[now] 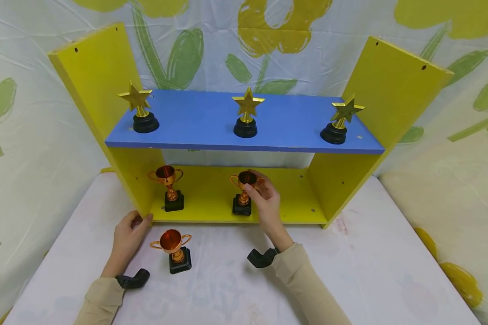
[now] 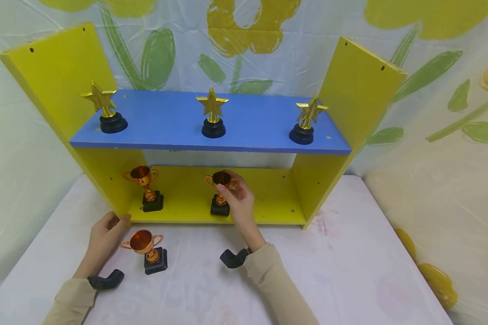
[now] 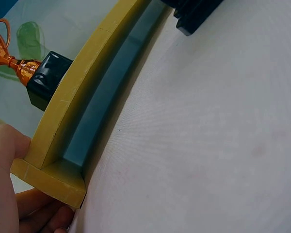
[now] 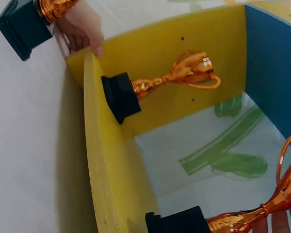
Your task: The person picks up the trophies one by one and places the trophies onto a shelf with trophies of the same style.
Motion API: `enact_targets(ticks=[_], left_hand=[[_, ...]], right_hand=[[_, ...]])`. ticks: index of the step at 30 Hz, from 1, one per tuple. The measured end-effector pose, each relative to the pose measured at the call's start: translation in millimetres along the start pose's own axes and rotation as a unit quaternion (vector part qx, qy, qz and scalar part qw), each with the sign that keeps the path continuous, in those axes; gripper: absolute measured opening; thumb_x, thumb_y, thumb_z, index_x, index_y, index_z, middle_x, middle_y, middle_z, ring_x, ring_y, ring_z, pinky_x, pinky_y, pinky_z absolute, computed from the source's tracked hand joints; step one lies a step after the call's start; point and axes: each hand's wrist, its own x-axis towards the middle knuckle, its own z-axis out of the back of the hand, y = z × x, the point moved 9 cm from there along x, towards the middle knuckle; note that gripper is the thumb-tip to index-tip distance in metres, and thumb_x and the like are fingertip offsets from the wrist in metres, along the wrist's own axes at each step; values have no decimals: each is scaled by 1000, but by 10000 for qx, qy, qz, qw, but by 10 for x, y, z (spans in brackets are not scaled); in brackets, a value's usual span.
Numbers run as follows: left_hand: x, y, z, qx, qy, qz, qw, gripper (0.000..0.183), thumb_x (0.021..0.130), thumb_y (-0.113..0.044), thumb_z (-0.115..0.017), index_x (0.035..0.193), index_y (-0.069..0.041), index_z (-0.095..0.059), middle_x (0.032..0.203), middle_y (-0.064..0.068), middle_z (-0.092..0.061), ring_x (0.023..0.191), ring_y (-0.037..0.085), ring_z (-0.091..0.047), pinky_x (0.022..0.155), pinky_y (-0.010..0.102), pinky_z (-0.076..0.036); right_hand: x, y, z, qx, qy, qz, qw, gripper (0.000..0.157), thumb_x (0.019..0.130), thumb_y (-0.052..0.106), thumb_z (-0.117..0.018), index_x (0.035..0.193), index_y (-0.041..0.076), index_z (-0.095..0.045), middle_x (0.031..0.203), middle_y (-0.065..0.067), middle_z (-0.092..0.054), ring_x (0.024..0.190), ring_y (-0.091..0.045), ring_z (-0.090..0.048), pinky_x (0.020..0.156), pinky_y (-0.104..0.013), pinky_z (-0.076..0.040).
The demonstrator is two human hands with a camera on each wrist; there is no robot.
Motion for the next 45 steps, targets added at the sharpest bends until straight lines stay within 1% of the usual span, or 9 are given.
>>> enact_targets(ticks=[5,11,15,21,24,29,33,38,45], left_hand=[[12,7,3,19,-17,-40,10000,43,99,-40,-57,115,0,-57,108,21,-59,98,31,-50,86,44,-40],[14,31,-10,24,-7,-3,10000,46,99,-42,-56,118,0,-57,111,20,-59,102,32,-51,90,45,-40],[20,24,3,0,-60,-45,10000,43,99,-40,-58,115,0,-58,111,21,-60,101,32,-52,89,45,-40],[20,-6,6,-48,-7,-67,10000,45,99,-41,-58,117,0,-58,114,22,-60,105,33,-52,92,47,-40],[14,-13,9,-38,9,-49,10000,45,99,-42,-58,116,0,-58,112,21,-60,102,32,-52,90,46,-40],[15,-23,11,-21,-20,-96,9999,42,99,-40,-58,113,-1,-58,109,20,-60,99,31,-52,87,44,-40],[19,-15,1,-50,10,-51,10000,43,99,-40,-58,115,0,-57,111,20,-60,101,31,-52,89,44,-40],[20,5,-8,-41,57,47,10000,46,99,-41,-57,120,0,-57,114,20,-59,104,32,-51,92,46,-40],[9,0,-1,-52,30,-15,10000,45,99,-41,-57,116,0,-57,113,21,-59,103,33,-52,91,47,-40]], right_hand=[[27,-24,24,-220,189,-175,9994,39,95,1,-62,134,-2,-55,118,-6,-62,105,-20,-60,90,-27,-51],[36,-49,19,-399,341,-338,9980,40,95,4,-64,134,1,-56,118,-7,-62,109,-22,-59,91,-29,-51],[37,-55,9,-514,376,-411,9971,40,96,5,-63,135,3,-56,117,-6,-62,106,-21,-59,90,-28,-51],[46,-49,0,-545,424,-434,9967,40,96,4,-62,136,1,-55,113,-4,-62,102,-19,-57,90,-28,-50],[52,-48,-7,-535,513,-434,9963,40,98,5,-59,137,0,-54,119,-4,-61,109,-19,-57,95,-30,-48],[61,-90,-2,-523,661,-567,9948,39,102,9,-53,140,0,-51,127,-8,-58,111,-18,-58,100,-39,-46],[65,-118,12,-481,719,-642,9942,40,104,11,-49,142,0,-49,133,-13,-57,110,-18,-60,103,-46,-43],[84,-99,-8,-344,899,-514,9940,40,107,14,-45,143,-1,-47,140,-16,-51,116,-20,-58,106,-55,-37],[87,-38,5,-272,851,-461,9949,41,108,15,-41,145,-2,-45,146,-15,-45,120,-21,-54,108,-53,-35]])
